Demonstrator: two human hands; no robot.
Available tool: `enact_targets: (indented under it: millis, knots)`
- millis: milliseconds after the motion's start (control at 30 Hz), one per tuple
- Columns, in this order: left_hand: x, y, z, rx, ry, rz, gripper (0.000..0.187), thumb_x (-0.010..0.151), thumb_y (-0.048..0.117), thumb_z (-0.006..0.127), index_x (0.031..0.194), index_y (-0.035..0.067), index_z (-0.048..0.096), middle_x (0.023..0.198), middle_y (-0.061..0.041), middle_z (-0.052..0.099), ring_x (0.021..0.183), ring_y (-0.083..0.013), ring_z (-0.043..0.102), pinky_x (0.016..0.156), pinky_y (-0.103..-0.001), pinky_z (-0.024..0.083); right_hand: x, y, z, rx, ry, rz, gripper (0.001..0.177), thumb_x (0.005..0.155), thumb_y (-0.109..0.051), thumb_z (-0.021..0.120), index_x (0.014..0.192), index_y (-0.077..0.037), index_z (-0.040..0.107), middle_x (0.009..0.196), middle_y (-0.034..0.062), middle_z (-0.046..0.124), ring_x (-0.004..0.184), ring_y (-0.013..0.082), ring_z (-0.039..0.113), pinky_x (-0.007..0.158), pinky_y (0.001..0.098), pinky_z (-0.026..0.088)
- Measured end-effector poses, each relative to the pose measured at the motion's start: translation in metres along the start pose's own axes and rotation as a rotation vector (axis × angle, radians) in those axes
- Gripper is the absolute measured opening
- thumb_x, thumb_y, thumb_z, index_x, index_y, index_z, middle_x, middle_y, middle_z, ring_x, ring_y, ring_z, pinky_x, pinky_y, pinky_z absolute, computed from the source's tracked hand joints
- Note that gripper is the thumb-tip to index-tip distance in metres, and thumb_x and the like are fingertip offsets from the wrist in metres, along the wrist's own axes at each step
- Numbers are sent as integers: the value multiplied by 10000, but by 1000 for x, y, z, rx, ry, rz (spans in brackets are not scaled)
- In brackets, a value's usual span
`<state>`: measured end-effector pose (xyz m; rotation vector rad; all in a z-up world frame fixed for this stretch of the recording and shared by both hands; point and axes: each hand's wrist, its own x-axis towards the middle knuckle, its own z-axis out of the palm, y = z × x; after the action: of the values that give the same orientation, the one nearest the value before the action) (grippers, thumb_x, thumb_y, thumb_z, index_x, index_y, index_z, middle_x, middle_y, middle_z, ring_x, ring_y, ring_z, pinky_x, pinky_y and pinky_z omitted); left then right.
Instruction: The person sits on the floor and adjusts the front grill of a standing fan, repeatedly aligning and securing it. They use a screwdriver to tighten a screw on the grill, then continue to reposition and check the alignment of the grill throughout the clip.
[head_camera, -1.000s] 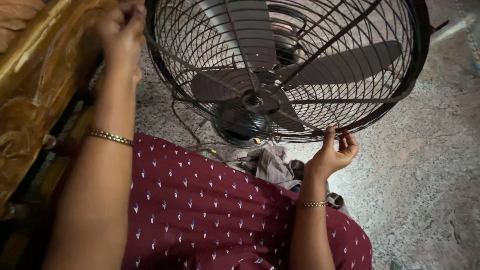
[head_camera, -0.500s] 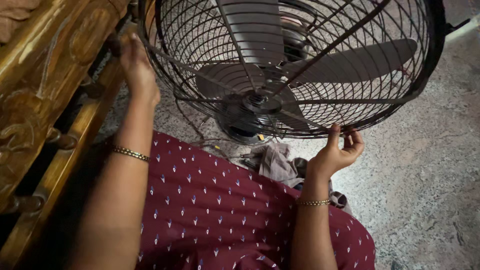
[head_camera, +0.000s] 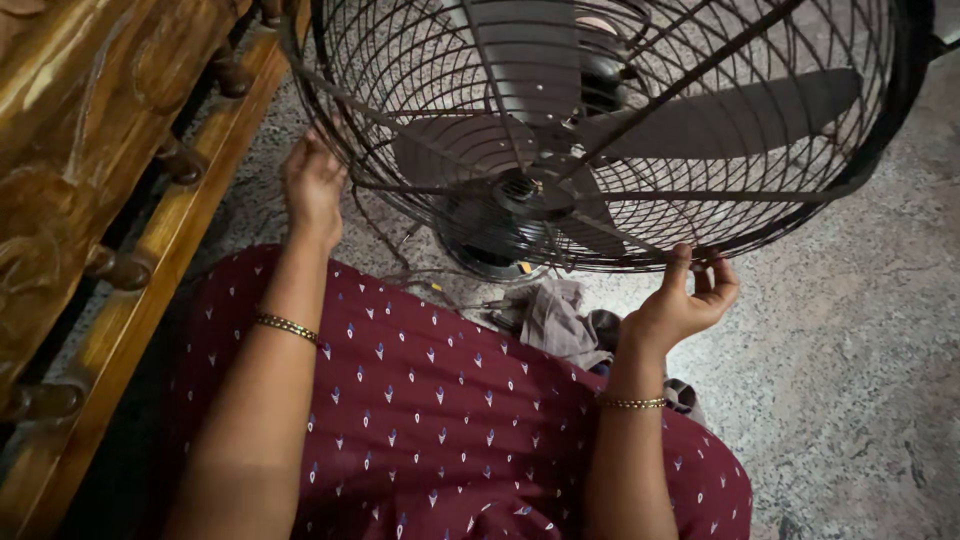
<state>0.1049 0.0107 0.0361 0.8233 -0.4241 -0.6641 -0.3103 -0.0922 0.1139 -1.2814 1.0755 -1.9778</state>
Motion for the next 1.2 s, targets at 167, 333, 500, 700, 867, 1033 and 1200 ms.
enact_targets:
  millis: [167, 333, 500, 700, 867, 1033, 1200]
  knots:
    - [3, -2, 4, 23, -37, 52, 314, 1099, 429, 577, 888, 203, 523, 736, 96, 327, 648, -47, 301, 601, -249, 271, 0, -7, 2, -23, 17, 19, 404, 963, -117, 837, 1241, -38, 554, 1247, 85, 588, 1138, 181, 566, 975, 319, 540]
    - [4, -1, 9, 96, -33, 63, 356, 1097, 498, 523, 895, 206, 525, 746, 96, 315, 665, -47, 304, 622, -251, 279, 1, -13, 5, 30, -1, 41, 408, 963, -125, 826, 1245, -29, 548, 1245, 84, 582, 1118, 180, 571, 959, 308, 554]
    - [6, 9, 15, 170, 10, 50, 429, 1093, 534, 498, 822, 205, 449, 711, 82, 312, 631, -63, 313, 600, -263, 296, 0, -16, 8, 16, -21, 2, 381, 989, -118, 816, 1235, -19, 541, 1220, 97, 586, 1087, 176, 596, 933, 295, 575]
    - [7, 23, 26, 227, 61, 27, 425, 1072, 539, 504, 818, 201, 468, 680, 82, 263, 601, -65, 276, 578, -274, 269, 2, -16, 6, 87, -45, 10, 376, 997, -117, 815, 1225, -13, 535, 1187, 98, 594, 1052, 166, 627, 913, 285, 591]
    - [0, 29, 30, 224, 34, 42, 457, 1065, 561, 497, 803, 197, 413, 687, 92, 261, 585, -57, 245, 550, -273, 222, 4, -15, 6, 82, -27, 20, 385, 987, -129, 819, 1226, -8, 542, 1177, 99, 607, 1059, 173, 631, 924, 290, 589]
    - [-3, 30, 28, 233, 15, 37, 446, 1045, 597, 485, 892, 184, 558, 734, 92, 388, 632, -47, 319, 585, -258, 277, 5, -17, 2, 32, -8, 3, 389, 995, -133, 816, 1237, -11, 537, 1189, 101, 614, 1060, 165, 622, 910, 282, 572]
    - [2, 27, 30, 349, 41, 97, 463, 1010, 655, 501, 942, 202, 571, 740, 106, 379, 701, -10, 430, 702, -214, 422, 6, -18, 0, 60, -34, -6, 367, 1007, -107, 804, 1235, -6, 534, 1197, 106, 607, 1064, 158, 607, 921, 284, 571]
